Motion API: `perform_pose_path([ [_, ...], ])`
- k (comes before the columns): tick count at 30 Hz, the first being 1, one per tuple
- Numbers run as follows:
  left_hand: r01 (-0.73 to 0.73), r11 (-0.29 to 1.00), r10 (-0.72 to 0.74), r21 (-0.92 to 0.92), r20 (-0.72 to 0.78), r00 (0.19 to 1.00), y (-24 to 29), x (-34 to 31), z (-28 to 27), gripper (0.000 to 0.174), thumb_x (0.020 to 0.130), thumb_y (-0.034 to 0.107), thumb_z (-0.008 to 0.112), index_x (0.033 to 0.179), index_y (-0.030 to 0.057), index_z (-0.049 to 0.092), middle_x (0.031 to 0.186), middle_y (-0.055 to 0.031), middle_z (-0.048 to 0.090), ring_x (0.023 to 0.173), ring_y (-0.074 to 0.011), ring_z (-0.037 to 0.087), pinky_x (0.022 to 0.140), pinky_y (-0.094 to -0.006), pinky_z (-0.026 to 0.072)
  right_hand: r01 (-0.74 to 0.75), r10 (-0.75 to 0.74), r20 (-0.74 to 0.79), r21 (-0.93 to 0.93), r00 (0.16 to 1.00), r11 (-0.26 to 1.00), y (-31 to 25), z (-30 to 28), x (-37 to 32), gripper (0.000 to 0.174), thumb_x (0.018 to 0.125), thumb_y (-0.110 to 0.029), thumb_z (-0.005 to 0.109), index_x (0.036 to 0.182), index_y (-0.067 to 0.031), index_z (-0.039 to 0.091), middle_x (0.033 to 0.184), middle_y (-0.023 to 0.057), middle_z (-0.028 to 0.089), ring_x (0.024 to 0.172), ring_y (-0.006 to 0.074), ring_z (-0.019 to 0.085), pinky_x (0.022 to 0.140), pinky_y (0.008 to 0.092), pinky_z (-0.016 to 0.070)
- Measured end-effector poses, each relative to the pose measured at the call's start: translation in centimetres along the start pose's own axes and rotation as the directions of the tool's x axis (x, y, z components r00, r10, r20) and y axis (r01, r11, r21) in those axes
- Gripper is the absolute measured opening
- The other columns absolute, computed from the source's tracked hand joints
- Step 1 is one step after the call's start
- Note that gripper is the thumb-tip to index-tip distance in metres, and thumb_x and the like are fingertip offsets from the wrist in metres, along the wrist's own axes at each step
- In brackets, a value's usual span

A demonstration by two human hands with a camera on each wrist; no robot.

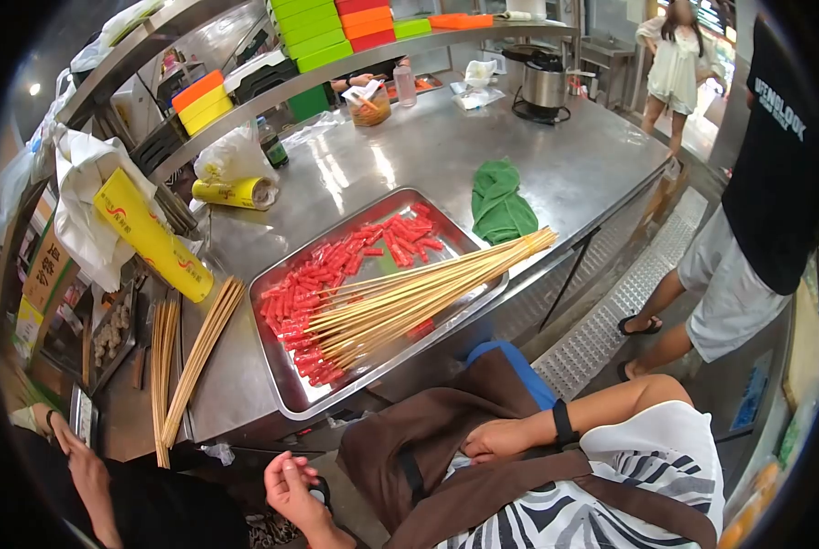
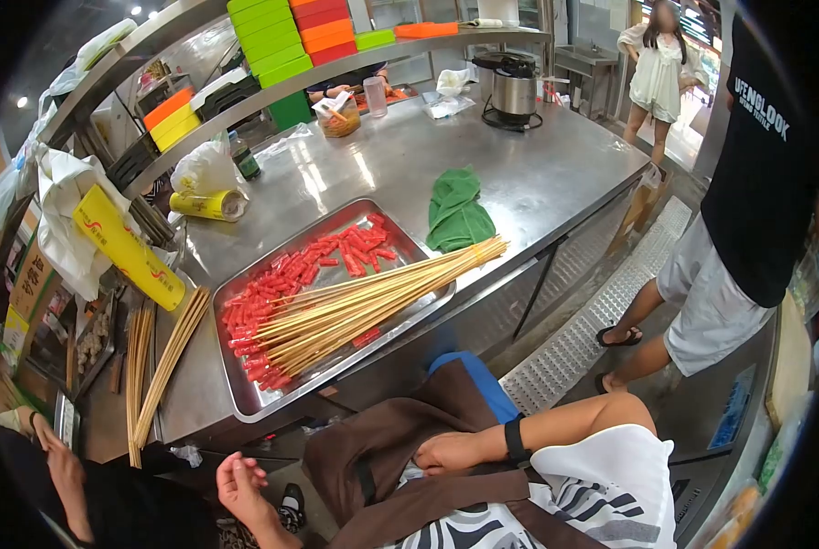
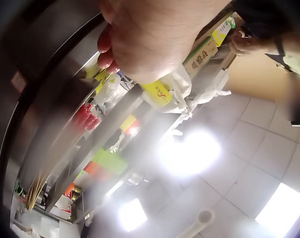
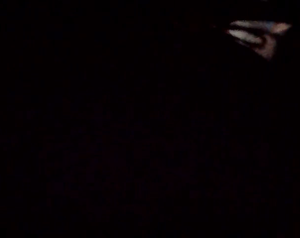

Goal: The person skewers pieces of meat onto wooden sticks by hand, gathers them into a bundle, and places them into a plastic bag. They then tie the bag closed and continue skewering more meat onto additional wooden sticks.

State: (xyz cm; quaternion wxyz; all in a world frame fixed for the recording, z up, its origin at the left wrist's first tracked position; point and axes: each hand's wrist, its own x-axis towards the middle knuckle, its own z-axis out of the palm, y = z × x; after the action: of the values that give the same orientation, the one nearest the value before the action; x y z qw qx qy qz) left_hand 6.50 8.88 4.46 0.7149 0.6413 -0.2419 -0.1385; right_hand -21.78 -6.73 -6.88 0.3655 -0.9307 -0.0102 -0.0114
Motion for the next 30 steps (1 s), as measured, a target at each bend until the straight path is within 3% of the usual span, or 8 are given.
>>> perform_pose_path([
  [5,0.195,0.970,-0.238,0.148,0.385,0.892,-0.8,-0.4,3.7,0.014,0.088,0.010,0.055,0.096,0.0000,0.058,0.078,-0.0081,0.063,0.058,-0.0088,0.056,0.049,-0.0187,0.0426,-0.115,0.179,-0.104,0.444,0.978,0.888,0.8,0.3,-0.2,0.022,0.081,-0.022,0.062,0.082,-0.0023,0.053,0.083,0.0124,0.058,0.077,0.0270,0.057,0.070,0.0363,0.0425],
  [9,0.283,0.907,-0.418,0.312,0.578,0.701,-1.8,-0.8,5.9,0.017,0.086,0.009,0.057,0.101,0.0011,0.060,0.084,-0.0090,0.065,0.064,-0.0101,0.059,0.054,-0.0199,0.0454,-0.216,0.209,0.072,0.514,0.975,0.830,-0.1,-2.2,-0.5,0.023,0.079,-0.020,0.063,0.091,-0.0032,0.053,0.082,0.0129,0.059,0.078,0.0295,0.057,0.070,0.0374,0.0426],
  [12,0.321,0.871,-0.490,0.373,0.711,0.504,-4.2,-1.1,6.9,0.022,0.084,0.010,0.062,0.104,0.0032,0.060,0.091,-0.0052,0.065,0.075,-0.0082,0.060,0.063,-0.0202,0.0467,-0.161,0.191,-0.013,0.486,0.981,0.859,-1.0,-2.8,-1.2,0.022,0.081,-0.015,0.059,0.099,-0.0052,0.054,0.083,0.0139,0.059,0.083,0.0305,0.058,0.072,0.0384,0.0433],
  [16,0.174,0.908,-0.419,0.381,0.841,0.344,-7.1,-3.0,8.7,0.028,0.076,0.008,0.070,0.104,0.0076,0.063,0.091,0.0004,0.062,0.074,-0.0049,0.053,0.068,-0.0188,0.0433,-0.061,0.085,-0.088,0.246,0.992,0.967,0.3,-1.1,-1.7,0.023,0.082,-0.014,0.056,0.104,-0.0066,0.054,0.087,0.0166,0.060,0.087,0.0342,0.057,0.075,0.0411,0.0436],
  [21,-0.030,0.923,-0.372,0.384,0.909,0.190,-7.9,-3.8,10.6,0.026,0.075,0.008,0.071,0.100,0.0070,0.065,0.093,0.0020,0.058,0.077,-0.0039,0.048,0.064,-0.0173,0.0389,-0.087,0.184,-0.131,0.535,0.974,0.840,-0.3,-2.0,-2.2,0.019,0.084,-0.017,0.058,0.100,-0.0071,0.056,0.082,0.0100,0.060,0.080,0.0228,0.058,0.070,0.0342,0.0443],
  [27,-0.025,0.932,-0.357,0.362,0.926,0.124,-7.1,-4.3,11.0,0.026,0.073,0.013,0.073,0.097,0.0082,0.066,0.089,0.0025,0.055,0.078,-0.0055,0.047,0.065,-0.0183,0.0362,-0.151,0.288,-0.075,0.713,0.955,0.685,0.2,-2.4,-1.7,0.017,0.088,-0.019,0.057,0.097,-0.0048,0.057,0.082,0.0004,0.059,0.079,0.0092,0.054,0.071,0.0265,0.0434],
  [29,-0.066,0.936,-0.334,0.346,0.931,0.150,-7.2,-4.3,10.9,0.026,0.072,0.014,0.074,0.096,0.0081,0.065,0.089,0.0018,0.055,0.078,-0.0063,0.048,0.065,-0.0190,0.0370,-0.209,0.350,0.065,0.897,0.935,0.391,-0.1,-3.1,-1.5,0.016,0.088,-0.018,0.057,0.095,-0.0042,0.058,0.082,-0.0007,0.058,0.077,0.0064,0.052,0.069,0.0228,0.0419],
  [30,-0.105,0.936,-0.315,0.335,0.934,0.170,-7.2,-4.4,10.8,0.027,0.071,0.014,0.074,0.095,0.0079,0.065,0.090,0.0011,0.056,0.078,-0.0071,0.048,0.065,-0.0198,0.0377,-0.212,0.350,0.069,0.896,0.934,0.390,-0.3,-3.2,-1.4,0.016,0.088,-0.018,0.057,0.095,-0.0042,0.058,0.082,-0.0007,0.058,0.077,0.0064,0.052,0.069,0.0228,0.0419],
])
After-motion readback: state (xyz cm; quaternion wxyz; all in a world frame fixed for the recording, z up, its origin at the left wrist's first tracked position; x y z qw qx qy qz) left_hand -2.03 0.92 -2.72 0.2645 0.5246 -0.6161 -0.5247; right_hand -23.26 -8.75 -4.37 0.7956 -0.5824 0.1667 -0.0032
